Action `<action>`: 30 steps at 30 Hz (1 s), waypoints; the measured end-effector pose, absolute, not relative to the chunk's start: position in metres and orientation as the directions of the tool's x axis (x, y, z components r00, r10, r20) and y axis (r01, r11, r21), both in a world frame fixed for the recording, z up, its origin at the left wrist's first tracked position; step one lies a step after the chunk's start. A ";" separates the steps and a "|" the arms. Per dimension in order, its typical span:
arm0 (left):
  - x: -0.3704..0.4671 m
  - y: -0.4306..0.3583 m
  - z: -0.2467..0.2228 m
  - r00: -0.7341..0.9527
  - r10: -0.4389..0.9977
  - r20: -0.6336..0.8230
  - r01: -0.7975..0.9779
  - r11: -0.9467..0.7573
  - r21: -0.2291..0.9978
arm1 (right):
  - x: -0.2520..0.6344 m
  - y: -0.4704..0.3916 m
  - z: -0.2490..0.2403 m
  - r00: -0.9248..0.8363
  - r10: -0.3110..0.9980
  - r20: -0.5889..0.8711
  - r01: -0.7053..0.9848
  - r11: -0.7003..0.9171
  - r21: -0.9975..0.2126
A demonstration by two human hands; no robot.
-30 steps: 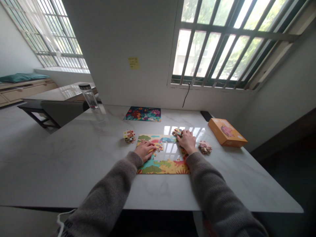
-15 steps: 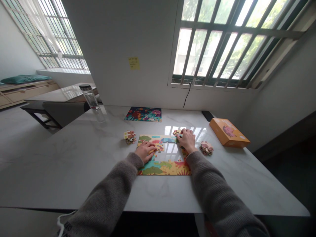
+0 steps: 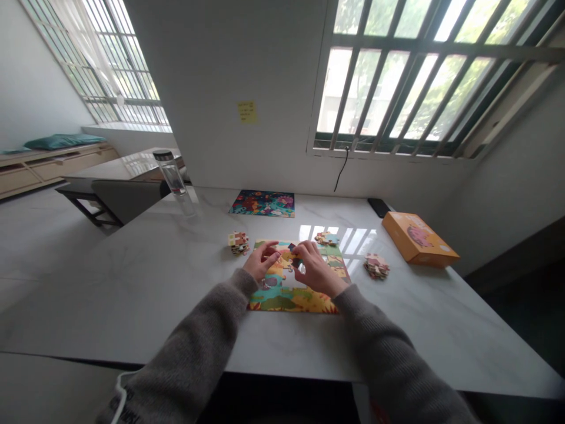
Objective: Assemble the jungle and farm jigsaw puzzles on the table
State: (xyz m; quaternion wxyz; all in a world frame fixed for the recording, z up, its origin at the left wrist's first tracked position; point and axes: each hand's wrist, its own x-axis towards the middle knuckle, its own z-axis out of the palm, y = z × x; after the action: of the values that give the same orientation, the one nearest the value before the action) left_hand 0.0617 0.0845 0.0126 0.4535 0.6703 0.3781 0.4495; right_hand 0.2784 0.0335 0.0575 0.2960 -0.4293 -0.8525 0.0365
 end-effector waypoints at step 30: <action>0.061 0.083 0.015 0.355 0.917 0.182 -0.110 -0.153 0.982 | 0.276 0.014 0.054 -0.569 0.653 0.501 0.388 0.749 -0.536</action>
State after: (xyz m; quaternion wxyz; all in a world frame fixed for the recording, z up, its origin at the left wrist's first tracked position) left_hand 0.0607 0.0832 0.0152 0.5588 0.6045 0.3336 0.4593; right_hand 0.2761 0.0143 0.0537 0.3540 -0.3006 -0.8657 0.1868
